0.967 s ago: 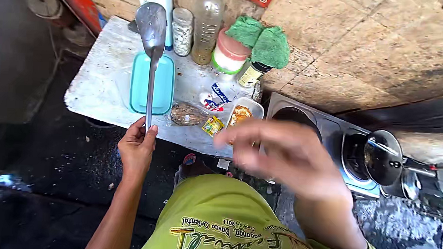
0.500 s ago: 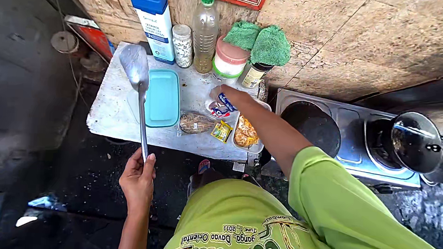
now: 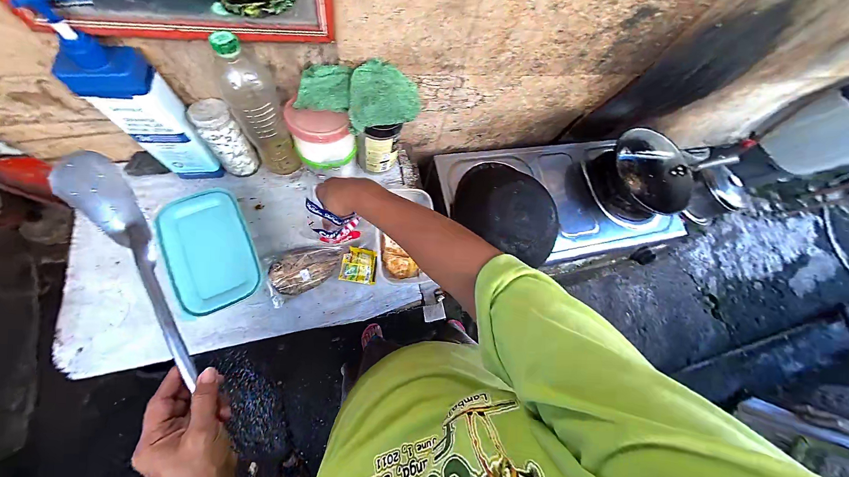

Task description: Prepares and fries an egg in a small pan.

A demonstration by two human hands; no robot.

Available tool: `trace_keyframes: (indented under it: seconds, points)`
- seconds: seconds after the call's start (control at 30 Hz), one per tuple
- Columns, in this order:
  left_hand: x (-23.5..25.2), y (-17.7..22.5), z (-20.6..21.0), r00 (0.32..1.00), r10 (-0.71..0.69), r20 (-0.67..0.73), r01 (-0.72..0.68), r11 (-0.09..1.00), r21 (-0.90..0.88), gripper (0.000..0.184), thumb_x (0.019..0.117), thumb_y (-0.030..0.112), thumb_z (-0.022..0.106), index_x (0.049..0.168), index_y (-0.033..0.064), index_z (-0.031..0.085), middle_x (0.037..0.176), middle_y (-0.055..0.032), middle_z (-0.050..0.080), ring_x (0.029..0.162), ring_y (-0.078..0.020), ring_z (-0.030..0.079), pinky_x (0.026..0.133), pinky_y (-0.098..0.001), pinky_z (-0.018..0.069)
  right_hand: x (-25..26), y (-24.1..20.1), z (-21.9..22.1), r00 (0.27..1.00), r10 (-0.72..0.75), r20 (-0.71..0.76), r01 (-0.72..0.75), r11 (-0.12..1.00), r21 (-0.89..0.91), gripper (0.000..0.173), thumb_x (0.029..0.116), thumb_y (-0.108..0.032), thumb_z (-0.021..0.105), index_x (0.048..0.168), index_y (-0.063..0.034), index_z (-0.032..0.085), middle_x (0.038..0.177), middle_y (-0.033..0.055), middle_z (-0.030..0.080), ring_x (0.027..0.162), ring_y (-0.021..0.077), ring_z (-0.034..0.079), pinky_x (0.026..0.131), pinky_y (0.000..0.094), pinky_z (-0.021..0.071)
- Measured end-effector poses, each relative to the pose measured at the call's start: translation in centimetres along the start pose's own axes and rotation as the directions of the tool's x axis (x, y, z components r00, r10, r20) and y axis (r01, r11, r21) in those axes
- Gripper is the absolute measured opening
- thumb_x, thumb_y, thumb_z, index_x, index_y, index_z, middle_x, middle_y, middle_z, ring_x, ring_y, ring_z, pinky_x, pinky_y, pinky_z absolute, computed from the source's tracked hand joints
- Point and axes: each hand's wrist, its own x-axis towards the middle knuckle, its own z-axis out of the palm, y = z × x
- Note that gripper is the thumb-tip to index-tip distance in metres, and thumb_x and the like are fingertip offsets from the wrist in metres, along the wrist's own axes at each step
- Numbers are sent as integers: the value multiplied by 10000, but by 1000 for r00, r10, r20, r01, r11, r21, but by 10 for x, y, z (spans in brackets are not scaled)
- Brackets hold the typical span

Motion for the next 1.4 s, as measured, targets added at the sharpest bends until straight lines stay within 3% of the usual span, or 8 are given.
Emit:
trace_keyframes:
  seconds: [0.23, 0.4, 0.53, 0.63, 0.77, 1.03, 1.2, 1.4]
  points:
    - [2, 14, 13, 997, 3, 75, 1, 999, -49, 351, 1017, 1, 519, 1335, -133, 455, 797, 69, 594, 527, 41, 529, 476, -118, 464, -68, -1, -60, 977, -19, -214, 4, 998, -70, 493, 975, -142, 707, 1363, 117, 548, 1384, 301, 573, 1328, 427, 541, 1110, 570, 419]
    - [-6, 22, 33, 997, 38, 65, -35, 998, -49, 343, 1016, -1, 525, 1337, -113, 482, 808, 59, 610, 522, 28, 535, 468, -120, 464, -73, -2, -50, 935, -140, -327, 78, 978, -193, 406, 924, -108, 740, 1284, 38, 624, 1293, 232, 637, 1222, 411, 609, 970, 587, 507]
    - [-28, 36, 51, 993, 114, 43, -112, 993, -41, 309, 1052, 31, 479, 1326, -109, 501, 793, 63, 614, 512, 22, 526, 464, -129, 462, -104, 19, -41, 753, -95, -651, 250, 957, 149, 571, 942, -208, 731, 1453, -20, 559, 1377, 202, 614, 1238, 331, 626, 1034, 480, 510]
    - [-50, 49, 65, 975, 209, 76, -207, 978, -34, 312, 1069, 41, 439, 1327, -123, 497, 782, 79, 619, 499, 29, 514, 459, -129, 455, -169, 55, -9, 631, 68, -773, 488, 740, 464, 479, 934, -207, 762, 1350, -12, 625, 1227, 199, 681, 1074, 272, 691, 936, 448, 566]
    - [-92, 66, 103, 927, 293, 233, -293, 955, -38, 317, 1060, 44, 463, 1327, -121, 507, 810, 75, 647, 517, 28, 524, 460, -129, 454, -272, 124, 76, 751, 326, -575, 505, 277, 817, 438, 1014, -191, 664, 1417, -52, 563, 1102, 120, 677, 718, 123, 636, 605, 276, 556]
    - [-227, 100, 276, 701, 73, 710, -36, 997, -67, 283, 1023, 100, 559, 1275, -19, 610, 818, 38, 647, 519, -6, 501, 459, -140, 428, -447, 235, 280, 805, 577, -142, 425, -393, 815, 386, 1121, -331, 438, 1415, -98, 525, 1019, 56, 691, 682, 78, 636, 597, 194, 533]
    - [-305, 138, 397, 527, 21, 850, 143, 983, -113, 251, 1086, 77, 467, 1282, -10, 598, 777, -4, 632, 498, -14, 474, 456, -139, 407, -539, 274, 355, 731, 671, -125, 557, -480, 677, 446, 1109, -239, 277, 1470, -54, 463, 1088, 125, 691, 728, 139, 666, 619, 244, 558]
    - [-346, 138, 523, 387, 189, 903, -62, 982, -179, 355, 1137, 247, 367, 1427, 89, 495, 904, -42, 716, 558, -49, 585, 505, -176, 483, -605, 322, 387, 633, 744, -216, 662, -375, 649, 491, 1058, -186, 339, 1532, -76, 398, 1152, 130, 670, 790, 145, 702, 674, 244, 602]
